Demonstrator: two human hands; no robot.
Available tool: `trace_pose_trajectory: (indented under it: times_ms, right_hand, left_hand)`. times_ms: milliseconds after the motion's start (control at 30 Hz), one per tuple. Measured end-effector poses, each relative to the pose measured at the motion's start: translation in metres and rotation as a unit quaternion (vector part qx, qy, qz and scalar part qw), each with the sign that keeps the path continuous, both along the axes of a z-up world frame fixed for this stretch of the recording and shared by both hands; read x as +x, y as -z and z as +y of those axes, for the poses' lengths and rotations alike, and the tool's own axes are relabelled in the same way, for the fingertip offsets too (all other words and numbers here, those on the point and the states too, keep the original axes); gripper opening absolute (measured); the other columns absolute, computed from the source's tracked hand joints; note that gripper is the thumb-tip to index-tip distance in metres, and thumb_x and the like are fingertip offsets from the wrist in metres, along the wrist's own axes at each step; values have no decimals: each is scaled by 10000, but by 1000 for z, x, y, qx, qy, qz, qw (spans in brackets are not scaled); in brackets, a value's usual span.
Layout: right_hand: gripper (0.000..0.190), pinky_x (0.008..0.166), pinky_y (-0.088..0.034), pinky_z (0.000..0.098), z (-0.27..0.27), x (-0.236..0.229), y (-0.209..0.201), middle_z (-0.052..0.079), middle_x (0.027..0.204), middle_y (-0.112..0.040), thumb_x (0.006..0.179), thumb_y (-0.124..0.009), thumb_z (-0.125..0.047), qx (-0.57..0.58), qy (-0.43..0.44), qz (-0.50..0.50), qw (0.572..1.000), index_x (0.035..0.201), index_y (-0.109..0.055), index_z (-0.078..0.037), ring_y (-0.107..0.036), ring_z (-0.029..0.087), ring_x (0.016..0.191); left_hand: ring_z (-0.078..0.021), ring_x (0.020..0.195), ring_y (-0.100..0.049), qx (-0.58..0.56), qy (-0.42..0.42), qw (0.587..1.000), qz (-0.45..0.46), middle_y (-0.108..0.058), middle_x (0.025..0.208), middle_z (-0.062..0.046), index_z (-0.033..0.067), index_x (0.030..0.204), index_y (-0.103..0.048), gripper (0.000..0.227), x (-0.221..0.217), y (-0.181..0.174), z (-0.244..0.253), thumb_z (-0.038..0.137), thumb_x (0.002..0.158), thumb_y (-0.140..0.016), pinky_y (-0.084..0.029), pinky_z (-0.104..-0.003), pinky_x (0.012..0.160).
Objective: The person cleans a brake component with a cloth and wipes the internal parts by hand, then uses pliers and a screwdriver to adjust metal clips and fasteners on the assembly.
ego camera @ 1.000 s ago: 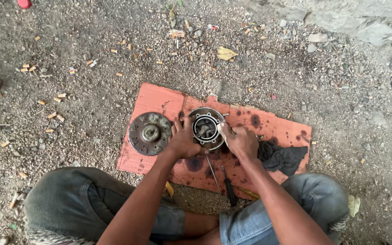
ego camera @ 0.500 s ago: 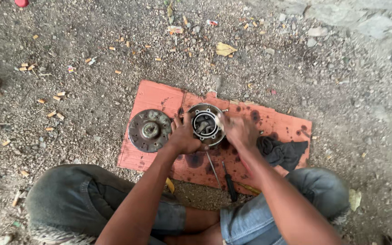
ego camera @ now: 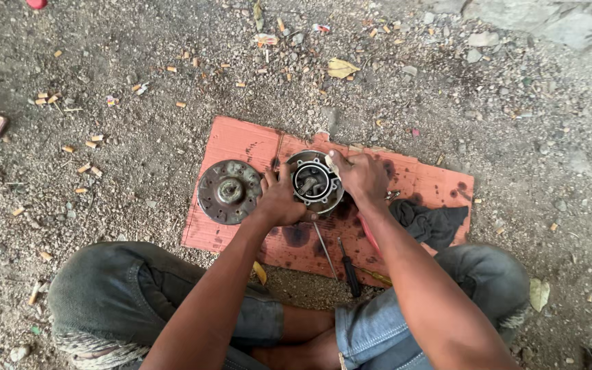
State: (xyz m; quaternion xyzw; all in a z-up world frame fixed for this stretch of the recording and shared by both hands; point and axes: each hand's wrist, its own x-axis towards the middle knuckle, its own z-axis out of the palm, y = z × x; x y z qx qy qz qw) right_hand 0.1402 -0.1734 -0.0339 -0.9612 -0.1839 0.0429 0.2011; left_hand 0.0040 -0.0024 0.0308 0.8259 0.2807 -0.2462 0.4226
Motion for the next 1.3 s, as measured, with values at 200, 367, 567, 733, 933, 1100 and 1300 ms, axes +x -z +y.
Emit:
trace_pose_trajectory:
  times_ms: [200,367,567,733,933,1100,1300]
  right_hand:
    - [796,386,-247,399,-16,-14,7,44,450,-486,951,-546,-739,9,31,28,999,552,-653,-59,-381,201,369]
    - [798,374,-291,357,-9,1,8,3,466,-482,937,-537,-790,7,7,-51,999,572,-733,-108,-438,181,381]
    - [775,309,-255,368,-15,-13,6,-20,392,-426,947,-470,-763,-17,2,35,999,541,-614,-119,-367,139,305]
    - [778,358,-185,360,-16,-15,2,-32,412,-349,933,-484,-773,-34,15,14,999,491,-503,-134,-282,133,341]
    - [713,294,-235,337,-19,-21,3,-40,374,-325,939,-478,-761,-3,7,-8,1000,530,-539,-180,-294,111,298]
    - [767,334,-208,363,-26,-15,4,3,385,-359,930,-464,-770,15,-29,-53,998,501,-570,-143,-282,143,307]
    - [758,305,-222,347,-18,-28,-7,4,446,-425,997,-420,-741,-14,-18,-63,998,517,-569,-173,-319,134,347]
  left_hand:
    - [-543,1533,35,1,13,1000,11,133,1648,-344,146,1617,95,1469,0,-3,0,463,645,-960,-178,-662,1213]
    - [-554,1544,-7,-3,1,1000,4,67,1654,-368,188,1633,-27,1389,-1,-11,2,426,621,-948,-226,-637,1228]
    - [-558,1532,10,2,4,1000,-12,84,1638,-390,164,1636,9,1447,-1,0,1,424,605,-972,-224,-556,1248]
    - [-552,1531,10,10,4,1000,-13,89,1645,-372,139,1634,38,1485,2,6,3,452,597,-978,-209,-561,1247]
    - [-544,1541,21,2,0,1000,-14,86,1653,-359,165,1634,20,1454,-2,6,1,452,603,-964,-216,-582,1238]
    - [-591,1527,35,-10,-3,1000,-27,43,1631,-406,221,1616,-96,1304,0,28,3,397,643,-946,-180,-566,1264]
    - [-637,1490,-15,4,-23,997,-80,-28,1581,-464,221,1589,-140,1229,-1,32,1,392,664,-932,-196,-580,1244]
